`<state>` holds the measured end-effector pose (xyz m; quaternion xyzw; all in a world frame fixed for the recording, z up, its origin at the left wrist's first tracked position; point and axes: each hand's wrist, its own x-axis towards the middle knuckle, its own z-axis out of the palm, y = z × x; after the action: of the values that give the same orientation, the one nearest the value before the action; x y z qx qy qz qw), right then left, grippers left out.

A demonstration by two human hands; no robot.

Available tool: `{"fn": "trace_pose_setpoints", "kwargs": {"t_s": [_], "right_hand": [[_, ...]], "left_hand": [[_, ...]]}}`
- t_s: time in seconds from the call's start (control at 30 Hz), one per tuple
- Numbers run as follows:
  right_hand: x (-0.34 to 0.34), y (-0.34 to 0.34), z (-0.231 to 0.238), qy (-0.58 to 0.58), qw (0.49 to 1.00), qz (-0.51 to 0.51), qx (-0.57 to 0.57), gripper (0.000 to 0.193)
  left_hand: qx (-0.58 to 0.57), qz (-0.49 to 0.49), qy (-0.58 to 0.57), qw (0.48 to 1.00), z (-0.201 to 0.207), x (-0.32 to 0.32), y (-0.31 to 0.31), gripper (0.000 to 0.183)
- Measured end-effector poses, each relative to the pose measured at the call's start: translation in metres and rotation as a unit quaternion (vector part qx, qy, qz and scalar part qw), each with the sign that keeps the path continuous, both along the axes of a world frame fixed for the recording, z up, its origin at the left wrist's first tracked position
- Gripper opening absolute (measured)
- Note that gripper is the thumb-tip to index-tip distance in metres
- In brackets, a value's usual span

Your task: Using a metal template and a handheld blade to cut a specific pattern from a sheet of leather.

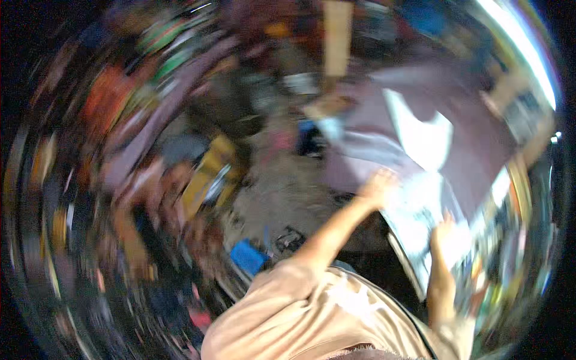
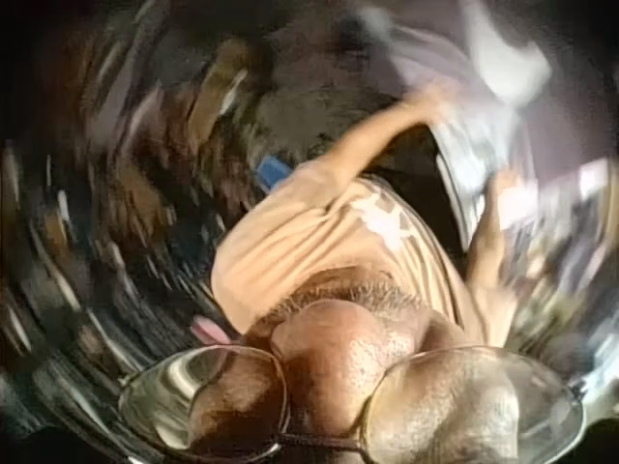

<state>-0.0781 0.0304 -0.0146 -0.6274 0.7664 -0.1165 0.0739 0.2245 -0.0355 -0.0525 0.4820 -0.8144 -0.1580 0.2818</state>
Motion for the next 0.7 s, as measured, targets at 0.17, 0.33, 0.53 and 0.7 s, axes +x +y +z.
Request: {"fn": "trace_pose_setpoints", "kwargs": {"t_s": [0.17, 0.33, 0.53, 0.7], "right_hand": [[-0.055, -0.015, -0.062, 0.196, 0.98, 0.002, -0.024, 0.047], [-0.024, -0.002, -0.027, 0.056, 0.99, -0.125, -0.015, 0.049], [-0.021, -0.004, -0.031, 0.046, 0.992, -0.119, 0.006, 0.05], [-0.026, 0.002, -0.033, 0.051, 0.991, -0.125, -0.019, 0.05]], "left_hand": [[-0.048, -0.027, -0.112, 0.992, 0.015, -0.005, -0.008, 0.059], [-0.082, -0.032, -0.082, 0.993, -0.001, -0.008, -0.005, 0.06], [-0.077, -0.042, -0.084, 0.993, 0.005, 0.0, -0.004, 0.059], [-0.074, -0.05, -0.074, 0.993, 0.014, -0.008, -0.015, 0.052]]}}
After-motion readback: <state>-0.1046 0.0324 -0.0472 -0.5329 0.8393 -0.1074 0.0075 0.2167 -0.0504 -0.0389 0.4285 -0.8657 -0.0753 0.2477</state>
